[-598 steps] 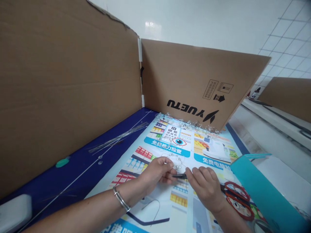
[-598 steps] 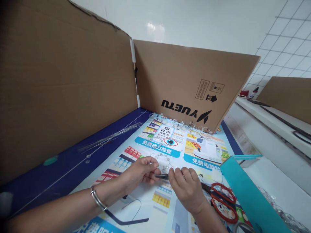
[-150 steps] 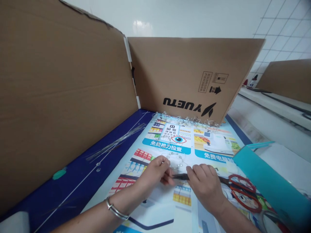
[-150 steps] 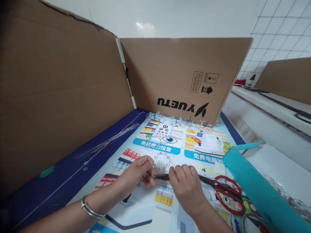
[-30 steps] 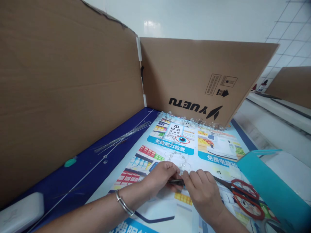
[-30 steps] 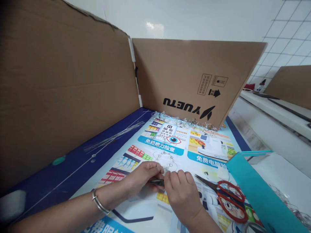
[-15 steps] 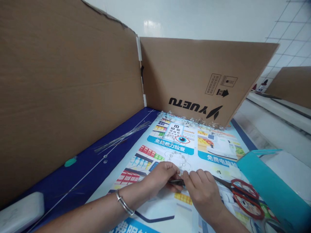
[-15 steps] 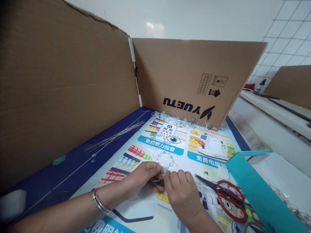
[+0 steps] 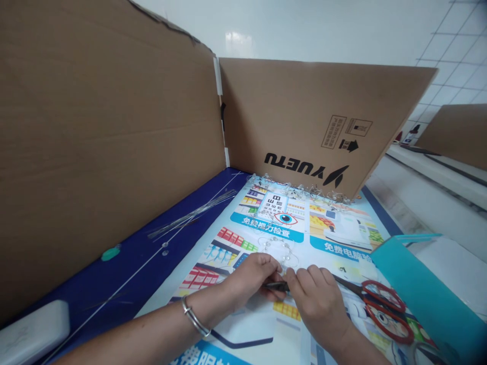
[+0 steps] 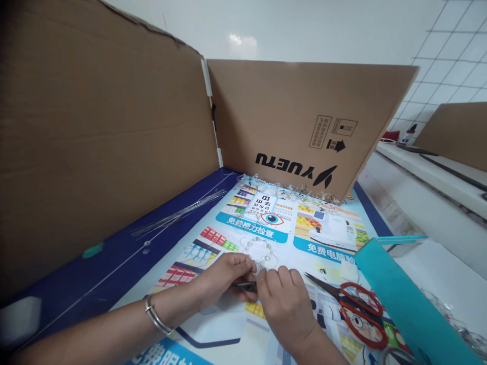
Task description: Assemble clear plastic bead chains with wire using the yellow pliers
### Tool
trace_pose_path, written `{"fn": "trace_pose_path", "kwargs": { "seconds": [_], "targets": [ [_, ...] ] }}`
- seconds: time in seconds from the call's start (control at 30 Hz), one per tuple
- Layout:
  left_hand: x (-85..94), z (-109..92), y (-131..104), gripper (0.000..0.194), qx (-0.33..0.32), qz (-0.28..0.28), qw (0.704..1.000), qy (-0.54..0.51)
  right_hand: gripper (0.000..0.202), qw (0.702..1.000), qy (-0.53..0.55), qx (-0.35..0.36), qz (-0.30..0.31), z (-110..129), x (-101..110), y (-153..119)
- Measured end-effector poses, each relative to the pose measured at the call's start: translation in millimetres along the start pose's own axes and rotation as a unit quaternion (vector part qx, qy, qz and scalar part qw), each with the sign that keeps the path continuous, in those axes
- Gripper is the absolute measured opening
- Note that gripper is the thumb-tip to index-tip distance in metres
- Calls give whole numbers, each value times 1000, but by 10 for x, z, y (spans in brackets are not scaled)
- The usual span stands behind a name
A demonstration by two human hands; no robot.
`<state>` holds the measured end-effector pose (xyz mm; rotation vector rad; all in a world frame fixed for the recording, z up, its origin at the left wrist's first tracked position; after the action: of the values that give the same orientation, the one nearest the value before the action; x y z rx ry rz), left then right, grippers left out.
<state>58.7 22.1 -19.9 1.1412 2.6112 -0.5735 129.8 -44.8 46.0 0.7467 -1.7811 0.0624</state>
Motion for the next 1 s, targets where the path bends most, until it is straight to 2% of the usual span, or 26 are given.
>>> {"fn": "trace_pose_path", "kwargs": {
  "seconds": [0.13,0.3,0.5,0.7,0.9,1.0],
  "targets": [
    [-3,11,3,22,11,2,1000,-3,21,1000,3,-6,5,-6,-16,6],
    [36,-37,-2,22,7,-6,1000,30,17,999,15,-22,44,-18,-97,12],
    [52,-186,-50,23,-37,-1,981,188,11,990,67,-53,108,-49,-184,21],
    [-4,-320,-115,23,-103,-12,916,388,14,963,141,-99,208,-109,-302,23],
    [-114,-376,-163,22,-128,0,850,511,15,924,187,-127,307,-137,-395,-13],
    [-171,-391,-186,23,-140,6,816,561,17,910,205,-130,336,-151,-437,-35]
  ]
}}
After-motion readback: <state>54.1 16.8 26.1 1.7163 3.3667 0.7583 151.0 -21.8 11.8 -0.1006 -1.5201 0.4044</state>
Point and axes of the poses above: each hand's wrist, its own y-axis towards the middle knuckle, its own x-axis out of the back of the hand, z = x × y, the point moved 8 cm from there along y, towards the middle knuckle, and after that the axes turned 13 degrees about z, right-handed, at the moved point
